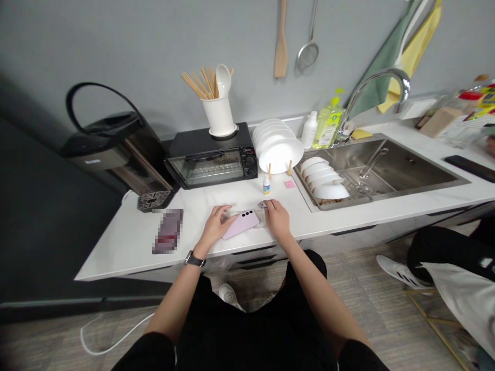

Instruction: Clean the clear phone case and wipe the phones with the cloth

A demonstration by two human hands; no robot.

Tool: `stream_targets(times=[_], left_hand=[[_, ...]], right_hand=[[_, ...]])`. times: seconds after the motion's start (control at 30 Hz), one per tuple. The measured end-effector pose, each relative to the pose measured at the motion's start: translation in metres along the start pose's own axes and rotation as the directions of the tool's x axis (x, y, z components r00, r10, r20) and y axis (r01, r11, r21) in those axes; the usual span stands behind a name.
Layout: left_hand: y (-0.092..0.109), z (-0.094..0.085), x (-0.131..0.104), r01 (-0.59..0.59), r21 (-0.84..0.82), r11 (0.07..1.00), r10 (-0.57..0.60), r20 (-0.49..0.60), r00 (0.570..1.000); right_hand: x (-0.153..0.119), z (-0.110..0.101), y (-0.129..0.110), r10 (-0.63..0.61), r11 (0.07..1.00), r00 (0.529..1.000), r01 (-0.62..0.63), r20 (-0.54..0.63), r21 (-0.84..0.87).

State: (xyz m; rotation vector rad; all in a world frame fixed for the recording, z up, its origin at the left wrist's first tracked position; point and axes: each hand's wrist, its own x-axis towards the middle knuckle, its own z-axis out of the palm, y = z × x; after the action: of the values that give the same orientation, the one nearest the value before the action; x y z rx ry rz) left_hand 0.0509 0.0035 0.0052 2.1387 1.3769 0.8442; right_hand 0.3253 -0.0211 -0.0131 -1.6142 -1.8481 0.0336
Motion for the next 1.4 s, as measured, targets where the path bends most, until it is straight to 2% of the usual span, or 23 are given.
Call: stream_targets(times=[0.1,0.17,0.33,0.43,0.53,0.7,0.77,0.87,0.93,1.0,1.03,1.17,1.23,1.33,1.4], left_hand=[[-0.003,-0.006,-0.016,-0.127,0.016,0.992,0.124,0.131,0.984],[-0.004,-0.007,-0.026,-0.161,0.05,0.986,0.149,0.184,0.971],[0.0,0.003,-0.042,-0.144,0.131,0.981,0.137,0.058,0.989],[0.002,0.006,-0.046,-0.112,0.117,0.987,0.112,0.006,0.994],[0.002,0.003,-0.047,-0.081,0.036,0.996,0.08,0.015,0.997],[-0.002,0.0,-0.048,-0.058,-0.074,0.996,0.063,0.062,0.996],[-0.004,0.0,-0.049,-0.036,-0.081,0.996,0.041,0.067,0.997],[-0.005,0.001,-0.05,0.01,-0.074,0.997,-0.006,0.061,0.998],[-0.004,0.001,-0.051,0.03,-0.075,0.997,-0.027,0.037,0.999],[-0.002,0.0,-0.051,0.026,-0.098,0.995,-0.023,0.032,0.999],[-0.001,0.0,-0.05,0.018,-0.112,0.994,-0.014,0.038,0.999],[-0.001,0.001,-0.048,0.008,-0.124,0.992,-0.003,0.042,0.999],[-0.002,0.002,-0.047,0.005,-0.121,0.993,0.0,0.04,0.999],[-0.005,0.002,-0.047,-0.003,-0.118,0.993,0.008,0.042,0.999],[-0.005,0.001,-0.048,0.002,-0.11,0.994,0.004,0.051,0.999]], right_hand=[[-0.005,-0.005,-0.003,0.069,0.997,0.992,-0.072,-0.104,-0.024],[-0.007,-0.004,-0.012,0.089,0.995,0.986,-0.093,-0.139,-0.023],[-0.015,0.008,-0.048,0.049,0.996,0.998,-0.051,0.029,0.071],[-0.029,0.009,-0.06,-0.022,0.996,0.998,0.017,0.053,0.083],[-0.045,0.006,-0.059,-0.124,0.99,0.989,0.119,0.078,0.075],[-0.046,0.011,-0.066,-0.13,0.991,0.984,0.131,0.123,0.004],[-0.042,0.018,-0.081,-0.2,0.98,0.961,0.195,0.19,0.045],[-0.045,0.026,-0.108,-0.351,0.933,0.894,0.308,0.279,0.185],[-0.052,0.025,-0.117,-0.426,0.898,0.854,0.356,0.3,0.26],[-0.059,0.019,-0.112,-0.444,0.888,0.846,0.37,0.295,0.273],[-0.06,0.015,-0.104,-0.425,0.898,0.859,0.361,0.286,0.253],[-0.053,0.001,-0.061,-0.231,0.973,0.949,0.22,0.213,0.074],[-0.044,0.001,-0.052,-0.163,0.986,0.97,0.165,0.182,0.007],[-0.036,0.012,-0.068,-0.206,0.978,0.957,0.208,0.207,0.013],[-0.039,0.02,-0.089,-0.299,0.954,0.92,0.287,0.253,0.086]])
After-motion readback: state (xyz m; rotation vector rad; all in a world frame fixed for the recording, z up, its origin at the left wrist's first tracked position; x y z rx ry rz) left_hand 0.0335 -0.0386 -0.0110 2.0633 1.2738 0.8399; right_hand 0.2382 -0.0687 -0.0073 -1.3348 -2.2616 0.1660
